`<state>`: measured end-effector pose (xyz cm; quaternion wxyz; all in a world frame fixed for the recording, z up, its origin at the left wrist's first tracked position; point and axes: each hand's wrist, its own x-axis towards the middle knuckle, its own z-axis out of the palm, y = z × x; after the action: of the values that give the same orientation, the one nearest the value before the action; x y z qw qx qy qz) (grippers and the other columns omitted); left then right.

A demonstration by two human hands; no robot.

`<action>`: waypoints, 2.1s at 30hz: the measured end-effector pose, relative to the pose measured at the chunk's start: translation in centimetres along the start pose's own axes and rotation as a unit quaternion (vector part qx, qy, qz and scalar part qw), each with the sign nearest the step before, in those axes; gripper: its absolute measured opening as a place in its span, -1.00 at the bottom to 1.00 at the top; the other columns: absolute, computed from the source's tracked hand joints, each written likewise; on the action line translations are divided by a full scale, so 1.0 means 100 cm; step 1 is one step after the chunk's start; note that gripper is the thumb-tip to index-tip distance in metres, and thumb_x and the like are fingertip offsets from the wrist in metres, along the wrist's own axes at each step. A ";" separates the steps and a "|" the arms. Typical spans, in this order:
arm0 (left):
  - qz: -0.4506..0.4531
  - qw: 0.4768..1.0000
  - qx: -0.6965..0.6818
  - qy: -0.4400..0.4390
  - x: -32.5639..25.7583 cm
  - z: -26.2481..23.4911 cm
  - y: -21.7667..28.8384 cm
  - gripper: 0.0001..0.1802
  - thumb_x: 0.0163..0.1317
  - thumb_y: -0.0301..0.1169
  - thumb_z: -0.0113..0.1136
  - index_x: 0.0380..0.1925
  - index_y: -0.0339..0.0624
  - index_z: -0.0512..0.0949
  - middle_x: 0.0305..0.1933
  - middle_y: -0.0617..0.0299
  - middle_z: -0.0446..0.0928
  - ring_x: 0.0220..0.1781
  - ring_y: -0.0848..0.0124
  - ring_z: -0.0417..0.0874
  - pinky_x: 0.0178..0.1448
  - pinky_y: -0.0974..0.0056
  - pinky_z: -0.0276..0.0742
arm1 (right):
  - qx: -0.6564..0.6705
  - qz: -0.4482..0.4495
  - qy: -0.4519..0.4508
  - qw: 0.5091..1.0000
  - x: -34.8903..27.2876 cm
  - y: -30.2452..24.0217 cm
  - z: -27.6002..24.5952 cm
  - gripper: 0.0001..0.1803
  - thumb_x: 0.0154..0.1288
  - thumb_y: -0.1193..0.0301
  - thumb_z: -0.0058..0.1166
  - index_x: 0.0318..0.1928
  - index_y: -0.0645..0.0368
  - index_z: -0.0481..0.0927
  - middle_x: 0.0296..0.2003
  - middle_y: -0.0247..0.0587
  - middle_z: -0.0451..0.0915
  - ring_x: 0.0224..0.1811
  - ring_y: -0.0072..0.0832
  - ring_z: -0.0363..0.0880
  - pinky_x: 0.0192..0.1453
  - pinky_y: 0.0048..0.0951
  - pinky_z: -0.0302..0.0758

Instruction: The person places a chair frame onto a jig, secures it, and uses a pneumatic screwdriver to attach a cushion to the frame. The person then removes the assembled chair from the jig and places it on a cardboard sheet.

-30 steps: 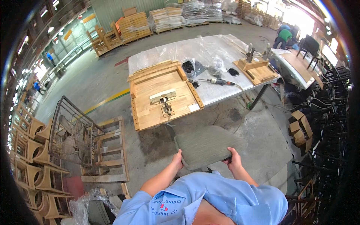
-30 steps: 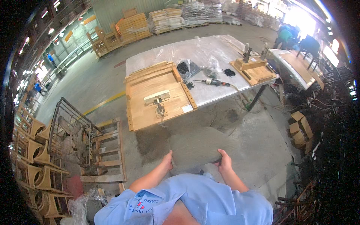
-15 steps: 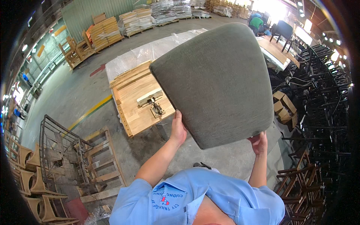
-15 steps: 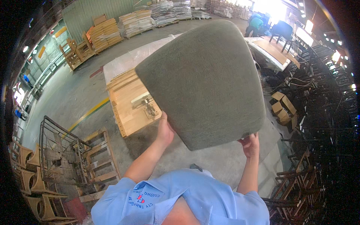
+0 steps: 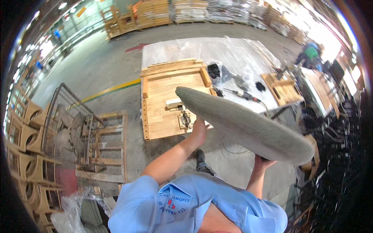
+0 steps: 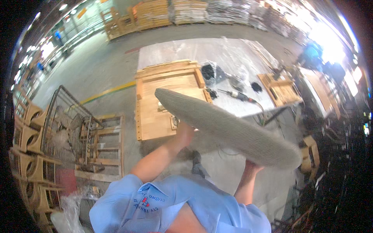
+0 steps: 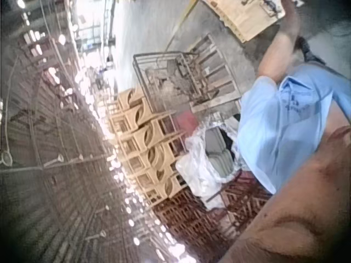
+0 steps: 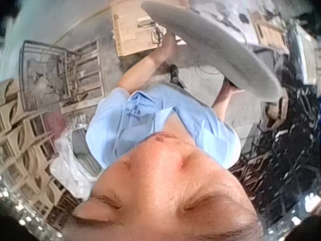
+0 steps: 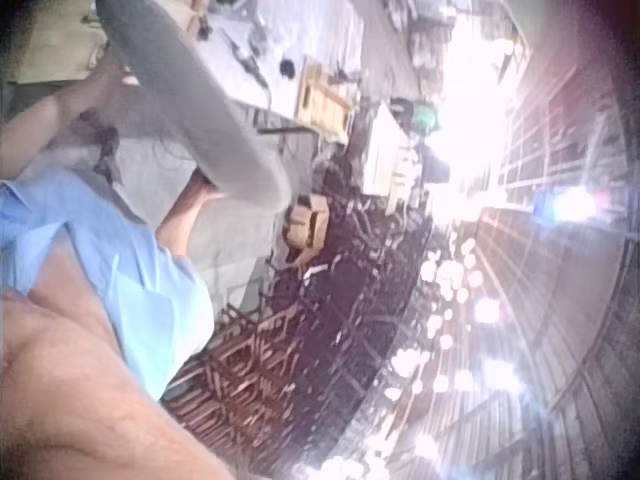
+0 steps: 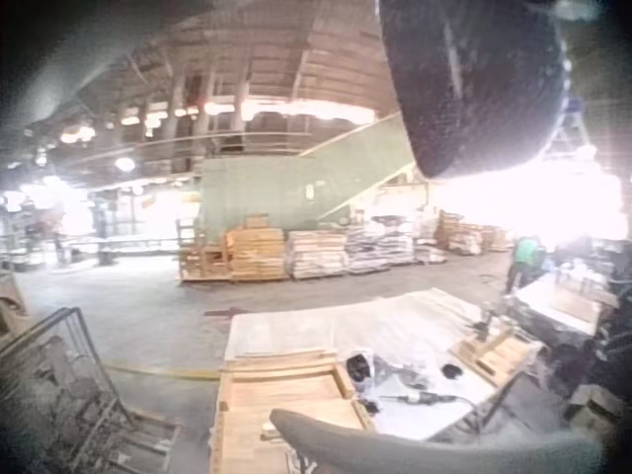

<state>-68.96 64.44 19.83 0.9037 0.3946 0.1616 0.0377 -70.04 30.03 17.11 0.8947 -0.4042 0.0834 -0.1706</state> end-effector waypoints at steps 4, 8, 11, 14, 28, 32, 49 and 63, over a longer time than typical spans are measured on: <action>-0.003 0.990 -0.096 -0.101 0.055 0.006 0.059 -0.39 0.65 0.02 -0.20 0.45 -0.15 0.36 0.42 0.11 0.47 0.37 0.18 0.51 0.44 0.05 0.45 | 0.147 0.090 -0.045 0.984 0.101 0.026 0.059 -0.37 0.52 -0.16 -0.24 -0.02 0.13 0.64 0.01 -0.12 0.66 0.19 -0.08 0.57 0.43 0.21 0.43; 0.077 0.986 -0.109 -0.097 0.079 -0.010 0.094 -0.37 0.65 0.06 -0.23 0.44 -0.14 0.38 0.41 0.11 0.48 0.37 0.16 0.52 0.45 0.00 0.45 | 0.222 0.044 -0.145 0.963 0.188 0.048 0.160 -0.36 0.52 -0.07 -0.31 -0.42 0.17 0.61 -0.30 -0.12 0.64 -0.03 -0.15 0.59 0.50 0.26 0.33; 0.150 0.977 -0.131 -0.072 0.074 -0.029 0.108 -0.35 0.64 0.09 -0.25 0.44 -0.13 0.39 0.41 0.11 0.50 0.37 0.14 0.53 0.45 -0.03 0.45 | 0.261 0.027 -0.186 0.947 0.234 0.076 0.230 -0.36 0.52 -0.02 -0.32 -0.52 0.20 0.54 -0.39 -0.10 0.58 -0.14 -0.18 0.54 0.53 0.24 0.28; 0.219 0.965 -0.137 -0.045 0.083 -0.051 0.133 -0.33 0.64 0.12 -0.27 0.43 -0.13 0.40 0.40 0.11 0.51 0.38 0.13 0.54 0.46 -0.07 0.45 | 0.176 0.000 -0.243 0.954 0.263 0.119 0.272 -0.30 0.54 -0.05 -0.32 -0.53 0.23 0.60 -0.40 -0.07 0.61 -0.11 -0.15 0.58 0.51 0.23 0.32; 0.220 0.942 -0.254 -0.006 0.183 -0.270 0.110 -0.21 0.59 0.23 -0.35 0.50 -0.12 0.35 0.51 0.04 0.43 0.49 0.02 0.45 0.55 -0.15 0.37 | -0.050 0.027 -0.328 0.943 0.227 0.262 0.346 -0.45 0.61 0.06 -0.25 -0.37 0.20 0.59 -0.10 0.06 0.70 0.23 -0.10 0.54 0.53 -0.04 0.28; 0.161 0.920 -0.303 0.191 0.171 -0.224 0.142 -0.28 0.58 0.16 -0.26 0.43 -0.12 0.42 0.44 0.05 0.49 0.43 0.02 0.51 0.48 -0.13 0.45 | -0.132 0.185 -0.237 0.944 0.208 0.259 0.329 -0.52 0.60 0.06 -0.13 0.09 0.21 0.64 0.38 0.02 0.48 0.47 -0.16 0.35 0.57 -0.16 0.23; 0.128 0.881 -0.181 0.419 0.111 -0.181 0.174 -0.24 0.52 0.20 -0.07 0.49 -0.09 0.33 0.53 0.16 0.37 0.55 0.11 0.36 0.57 -0.10 0.29 | -0.227 0.284 -0.202 0.909 0.155 0.271 0.291 -0.50 0.60 0.31 0.03 0.44 0.20 0.41 0.33 -0.06 0.48 0.35 -0.35 0.44 0.43 -0.32 0.41; 0.237 0.781 -0.129 0.564 0.207 -0.203 0.184 -0.27 0.60 0.11 -0.27 0.52 -0.18 0.21 0.61 0.00 0.23 0.58 -0.01 0.32 0.58 -0.17 0.28 | -0.322 -0.140 -0.277 0.895 0.176 0.364 0.291 -0.61 0.56 0.36 -0.16 0.16 0.36 0.57 0.34 0.19 0.47 0.45 -0.02 0.38 0.58 -0.12 0.18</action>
<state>-54.78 95.35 14.86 0.6565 0.2089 0.5372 0.4867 -36.65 66.06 8.69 0.6696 -0.7084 -0.1746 -0.1390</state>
